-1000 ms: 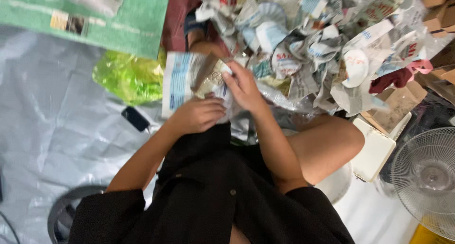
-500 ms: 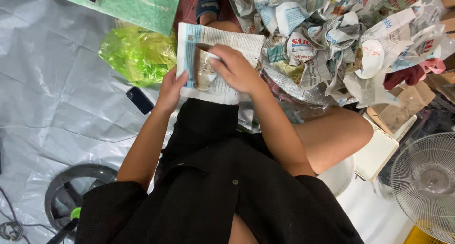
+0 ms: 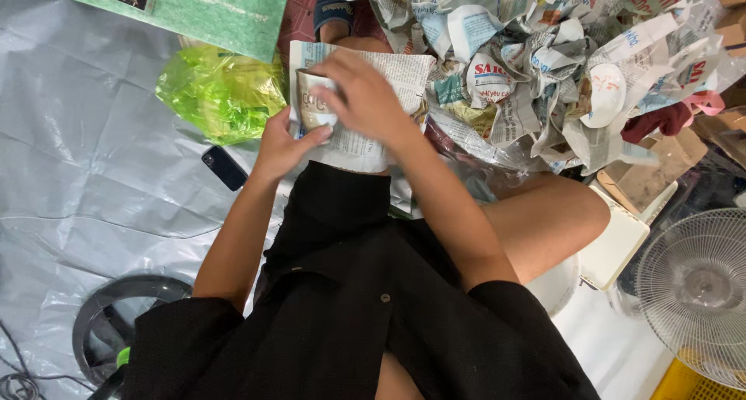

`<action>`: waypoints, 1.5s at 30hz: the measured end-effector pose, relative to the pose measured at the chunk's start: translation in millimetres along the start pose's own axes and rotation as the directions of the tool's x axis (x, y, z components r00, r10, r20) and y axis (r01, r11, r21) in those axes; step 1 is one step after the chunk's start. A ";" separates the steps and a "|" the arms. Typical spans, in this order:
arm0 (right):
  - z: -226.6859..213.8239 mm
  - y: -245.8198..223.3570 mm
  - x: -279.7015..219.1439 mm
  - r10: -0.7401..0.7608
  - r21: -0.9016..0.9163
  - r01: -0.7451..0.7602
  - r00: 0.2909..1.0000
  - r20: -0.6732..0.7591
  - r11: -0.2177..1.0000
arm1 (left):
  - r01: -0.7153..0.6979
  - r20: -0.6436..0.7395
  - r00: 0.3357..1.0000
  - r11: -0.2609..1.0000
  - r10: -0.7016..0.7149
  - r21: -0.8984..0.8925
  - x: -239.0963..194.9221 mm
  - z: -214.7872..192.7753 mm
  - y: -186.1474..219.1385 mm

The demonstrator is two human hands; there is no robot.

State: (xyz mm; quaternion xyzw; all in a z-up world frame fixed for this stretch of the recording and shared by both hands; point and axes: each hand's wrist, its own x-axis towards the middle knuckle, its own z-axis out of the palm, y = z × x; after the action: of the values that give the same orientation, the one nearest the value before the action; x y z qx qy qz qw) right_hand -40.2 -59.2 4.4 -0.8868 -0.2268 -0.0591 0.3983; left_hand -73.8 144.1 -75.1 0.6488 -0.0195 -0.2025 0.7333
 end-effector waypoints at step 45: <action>-73.1 42.1 -31.0 -0.408 -0.522 0.399 0.907 0.103 0.754 | -0.570 0.537 0.635 -0.131 0.556 0.811 31.7 26.0 89.0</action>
State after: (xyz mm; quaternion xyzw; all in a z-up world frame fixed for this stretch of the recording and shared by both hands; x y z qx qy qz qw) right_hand -43.4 -148.1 16.3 -0.8913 -0.3836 -0.2117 0.1168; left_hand -28.2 116.1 6.9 0.8719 -0.4196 0.1882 0.1680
